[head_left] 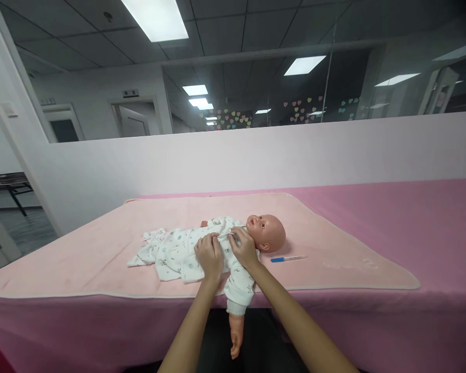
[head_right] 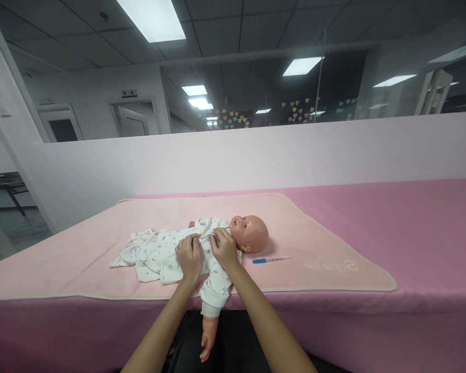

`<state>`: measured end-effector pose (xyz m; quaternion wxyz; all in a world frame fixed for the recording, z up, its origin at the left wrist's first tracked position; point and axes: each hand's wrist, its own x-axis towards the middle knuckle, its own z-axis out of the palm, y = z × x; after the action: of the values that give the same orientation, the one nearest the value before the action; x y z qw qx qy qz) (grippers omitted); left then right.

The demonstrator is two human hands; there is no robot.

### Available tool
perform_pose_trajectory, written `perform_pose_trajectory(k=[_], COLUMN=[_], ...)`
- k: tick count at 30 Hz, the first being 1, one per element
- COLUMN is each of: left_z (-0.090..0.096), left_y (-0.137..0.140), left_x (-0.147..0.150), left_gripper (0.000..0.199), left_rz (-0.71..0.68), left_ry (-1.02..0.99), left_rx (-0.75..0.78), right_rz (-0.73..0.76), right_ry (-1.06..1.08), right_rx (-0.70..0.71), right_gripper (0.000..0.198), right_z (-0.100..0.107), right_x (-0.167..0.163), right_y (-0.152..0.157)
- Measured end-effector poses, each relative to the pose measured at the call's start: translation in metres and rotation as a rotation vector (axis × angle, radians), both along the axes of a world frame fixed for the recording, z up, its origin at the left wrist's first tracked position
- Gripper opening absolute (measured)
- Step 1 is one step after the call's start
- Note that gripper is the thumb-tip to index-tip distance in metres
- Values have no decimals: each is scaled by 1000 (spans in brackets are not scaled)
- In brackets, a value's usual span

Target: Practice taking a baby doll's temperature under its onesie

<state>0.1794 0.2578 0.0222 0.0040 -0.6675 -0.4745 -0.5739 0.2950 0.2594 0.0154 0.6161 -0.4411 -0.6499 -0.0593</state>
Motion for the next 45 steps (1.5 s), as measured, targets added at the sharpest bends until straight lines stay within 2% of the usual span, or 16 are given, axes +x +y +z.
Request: perform_pose_trajectory(k=[9,21,31,38,45], left_z=[1,1,0,-2,-2], left_y=[-1,-1,1,3,2], left_x=[3,2,4,4,5], left_gripper=[17,10,2,10,11], left_rz=[79,73,100,108,77], left_ry=[46,23,-4,-30,-40], left_rx=[-19,-19,42,70,96], right_rz=[-21,-14,-18,-5,-25], right_ry=[18,11,5,20,38], right_rx=[-13,12,9,6,102], right_gripper=[12,11,10,11,12], right_z=[-3,-2,-2,-2,-1], right_x=[1,1,1,1,1], right_y=[5,4,4,3,-1])
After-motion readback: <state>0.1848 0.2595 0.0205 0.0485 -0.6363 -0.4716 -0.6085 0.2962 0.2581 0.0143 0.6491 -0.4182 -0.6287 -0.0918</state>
